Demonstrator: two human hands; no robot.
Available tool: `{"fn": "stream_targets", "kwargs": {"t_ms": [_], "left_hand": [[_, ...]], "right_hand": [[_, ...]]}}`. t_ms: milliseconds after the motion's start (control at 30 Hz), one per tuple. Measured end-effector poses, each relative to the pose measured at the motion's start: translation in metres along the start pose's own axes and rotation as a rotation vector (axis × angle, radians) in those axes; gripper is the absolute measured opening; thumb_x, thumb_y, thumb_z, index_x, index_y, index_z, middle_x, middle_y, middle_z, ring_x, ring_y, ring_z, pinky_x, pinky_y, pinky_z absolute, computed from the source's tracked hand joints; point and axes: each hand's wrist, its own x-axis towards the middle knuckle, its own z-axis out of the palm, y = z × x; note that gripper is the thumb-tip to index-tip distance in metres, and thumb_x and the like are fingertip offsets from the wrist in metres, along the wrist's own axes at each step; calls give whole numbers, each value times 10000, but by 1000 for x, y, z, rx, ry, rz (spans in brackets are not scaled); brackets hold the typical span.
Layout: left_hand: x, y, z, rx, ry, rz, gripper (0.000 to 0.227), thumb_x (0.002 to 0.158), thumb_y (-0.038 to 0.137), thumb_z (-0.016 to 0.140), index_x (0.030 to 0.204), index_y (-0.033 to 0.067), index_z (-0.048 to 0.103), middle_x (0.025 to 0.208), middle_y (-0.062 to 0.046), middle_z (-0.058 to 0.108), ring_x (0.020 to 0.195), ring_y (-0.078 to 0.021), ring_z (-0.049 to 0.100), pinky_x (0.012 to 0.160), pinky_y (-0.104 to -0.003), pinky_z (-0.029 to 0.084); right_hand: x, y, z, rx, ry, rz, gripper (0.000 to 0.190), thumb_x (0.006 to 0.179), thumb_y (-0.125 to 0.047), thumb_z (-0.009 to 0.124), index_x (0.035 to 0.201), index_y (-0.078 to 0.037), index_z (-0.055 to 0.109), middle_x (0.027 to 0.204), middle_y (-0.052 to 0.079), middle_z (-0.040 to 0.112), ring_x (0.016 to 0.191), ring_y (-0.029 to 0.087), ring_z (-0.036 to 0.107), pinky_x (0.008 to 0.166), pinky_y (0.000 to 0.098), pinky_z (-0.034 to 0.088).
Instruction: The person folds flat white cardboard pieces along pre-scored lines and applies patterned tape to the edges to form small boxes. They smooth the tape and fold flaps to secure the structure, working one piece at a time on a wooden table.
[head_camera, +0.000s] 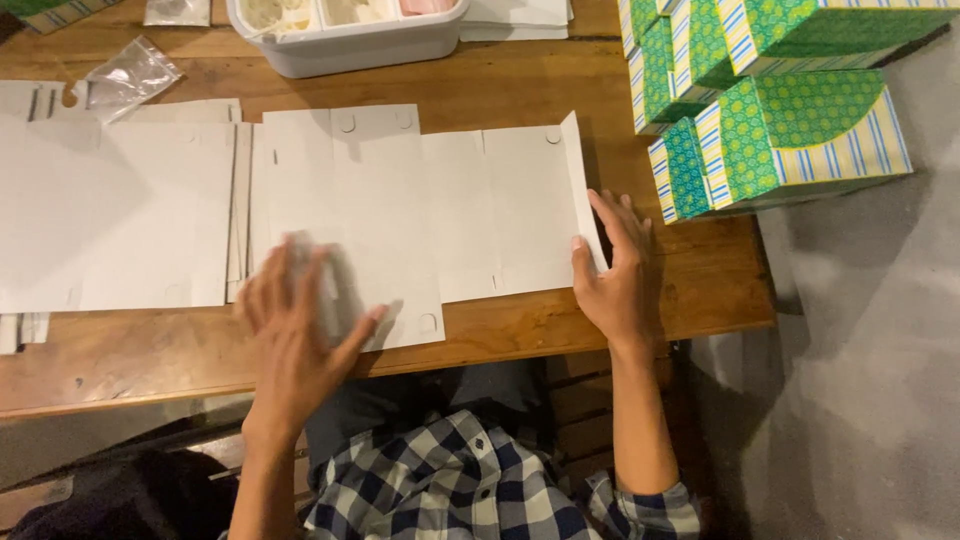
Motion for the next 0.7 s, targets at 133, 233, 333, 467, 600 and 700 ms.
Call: {"fn": "stream_targets", "kwargs": {"t_ms": [133, 233, 333, 467, 600, 700], "left_hand": [[-19, -16, 11, 127, 172, -147, 752, 993, 567, 653, 1486, 10, 547, 1474, -198, 481, 1332, -384, 408, 1093, -500, 239], [-22, 0, 0, 87, 16, -319, 887, 916, 611, 593, 1567, 31, 427, 1505, -229, 413, 1335, -397, 335, 1037, -581, 274], [-22, 2, 1, 32, 5, -332, 939, 825, 581, 700, 1584, 102, 422, 1525, -189, 413, 1334, -392, 333, 1028, -591, 290], [-15, 16, -9, -137, -4, -389, 841, 824, 505, 725, 1530, 112, 495, 1468, -173, 451, 1329, -384, 357, 1014, -603, 270], [-12, 26, -15, -228, -142, -473, 963, 768, 471, 764, 1568, 102, 375, 1504, -201, 355, 1374, -385, 281, 1034, -647, 392], [-14, 41, -35, -369, -262, -483, 1108, 744, 468, 743, 1588, 21, 181, 1630, -209, 208, 1478, -354, 252, 1169, -611, 314]], "right_hand": [[-1, 4, 1, -12, 16, -8, 534, 935, -146, 659, 1464, -170, 597, 1470, 173, 584, 1447, 427, 435, 1190, 656, 210], [-2, 2, 0, -10, 32, -65, 454, 987, -120, 557, 1441, -108, 570, 1499, 126, 584, 1478, 383, 446, 1217, 611, 280], [-1, 0, -1, 0, 35, -13, 444, 978, -142, 557, 1421, -139, 596, 1484, 198, 583, 1462, 344, 462, 1238, 557, 270], [-2, 6, 3, 86, 71, 42, 446, 989, -94, 524, 1422, -165, 603, 1501, 158, 573, 1460, 334, 474, 1259, 519, 282], [-2, -10, -8, 160, 170, 189, 438, 951, -116, 539, 1367, -180, 657, 1357, 58, 703, 1237, 230, 682, 994, 334, 552], [-5, 3, -3, 414, 221, 229, 443, 963, -111, 553, 1397, -42, 614, 1393, 118, 661, 1283, 203, 632, 1061, 306, 515]]}}
